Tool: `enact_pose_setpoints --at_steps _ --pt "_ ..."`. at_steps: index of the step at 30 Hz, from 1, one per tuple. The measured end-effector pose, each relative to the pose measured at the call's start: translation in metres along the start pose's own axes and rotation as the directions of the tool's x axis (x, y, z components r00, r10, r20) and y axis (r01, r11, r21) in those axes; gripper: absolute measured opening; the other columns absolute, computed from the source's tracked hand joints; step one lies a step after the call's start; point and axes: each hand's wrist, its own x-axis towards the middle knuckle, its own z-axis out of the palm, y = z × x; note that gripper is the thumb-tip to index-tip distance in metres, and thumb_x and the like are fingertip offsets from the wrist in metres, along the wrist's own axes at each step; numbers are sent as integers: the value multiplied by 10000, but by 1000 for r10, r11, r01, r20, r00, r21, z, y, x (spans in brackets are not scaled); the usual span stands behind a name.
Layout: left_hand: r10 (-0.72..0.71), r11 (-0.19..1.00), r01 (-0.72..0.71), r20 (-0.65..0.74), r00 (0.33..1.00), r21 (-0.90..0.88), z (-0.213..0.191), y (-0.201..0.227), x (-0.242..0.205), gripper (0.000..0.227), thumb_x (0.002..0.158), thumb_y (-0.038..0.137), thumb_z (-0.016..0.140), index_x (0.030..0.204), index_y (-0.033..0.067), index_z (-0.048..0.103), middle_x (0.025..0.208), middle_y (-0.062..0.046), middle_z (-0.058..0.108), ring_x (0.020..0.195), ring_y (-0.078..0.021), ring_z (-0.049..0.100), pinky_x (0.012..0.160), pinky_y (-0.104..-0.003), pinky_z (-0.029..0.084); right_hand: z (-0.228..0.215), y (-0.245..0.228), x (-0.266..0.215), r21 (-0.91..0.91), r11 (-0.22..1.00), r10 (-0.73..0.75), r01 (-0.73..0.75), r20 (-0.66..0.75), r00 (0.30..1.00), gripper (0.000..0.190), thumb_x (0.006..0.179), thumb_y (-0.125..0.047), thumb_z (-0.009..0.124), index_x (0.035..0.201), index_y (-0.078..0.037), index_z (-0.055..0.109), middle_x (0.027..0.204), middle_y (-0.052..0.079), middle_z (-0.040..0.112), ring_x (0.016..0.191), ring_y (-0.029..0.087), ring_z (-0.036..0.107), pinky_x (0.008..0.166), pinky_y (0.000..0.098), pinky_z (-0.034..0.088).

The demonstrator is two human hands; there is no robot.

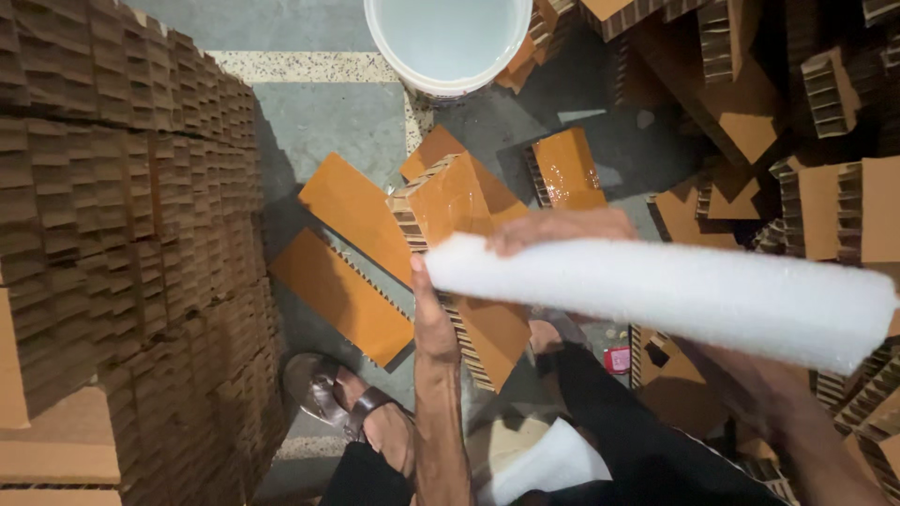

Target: The person sits on the floor and assembles small corrugated cardboard pieces. They apply a liquid to the surfaces using a white foam roller dipped in a bucket, then press the pieces together to form a stack.

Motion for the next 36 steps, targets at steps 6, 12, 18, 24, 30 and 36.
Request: enact_pose_setpoints --at_steps 6,12,18,24,30,36 --pt "-111 992 102 -113 987 -80 4 15 -4 658 1061 548 335 1345 -2 560 1190 -129 683 1026 -244 677 902 -372 557 1 4 -27 46 996 -82 74 208 975 559 789 -407 815 1193 -50 663 1180 102 729 1140 247 707 963 428 561" --pt "-118 986 113 -35 992 -119 16 20 -2 681 1062 556 330 1378 -4 554 1245 -125 675 1083 -228 675 954 -365 548 -27 -18 -15 225 972 49 -73 110 993 558 803 -367 821 1231 -43 672 1247 135 731 1204 261 725 995 427 635" --pt "-104 972 109 36 994 -210 27 10 -3 657 1070 555 381 1405 9 527 1258 -119 651 1109 -216 654 977 -375 540 -26 -27 28 62 994 -83 94 -170 982 436 912 -286 758 1248 -31 647 1230 132 719 1188 234 720 1009 383 627" --pt "-170 964 197 151 974 -180 22 17 -13 748 1026 631 416 1344 -29 567 1149 -176 695 976 -266 707 846 -389 594 -22 -44 36 -86 991 -122 102 -270 955 315 1021 -205 695 1265 -20 623 1214 130 707 1173 208 715 1024 338 620" --pt "-135 960 180 204 970 -217 20 21 -16 749 1064 635 415 1296 -58 578 1079 -192 708 906 -277 721 785 -389 610 -25 -49 28 -161 987 -61 16 -276 959 217 1098 -116 632 1280 -1 603 1232 139 699 1165 190 713 1000 285 620" --pt "-46 973 65 88 995 -221 14 17 -13 688 1138 587 393 1377 -38 554 1127 -163 680 955 -259 692 810 -382 581 -19 -35 6 -34 994 94 -102 -181 979 269 1006 -151 717 1216 1 644 1200 136 733 1081 176 741 916 281 633"
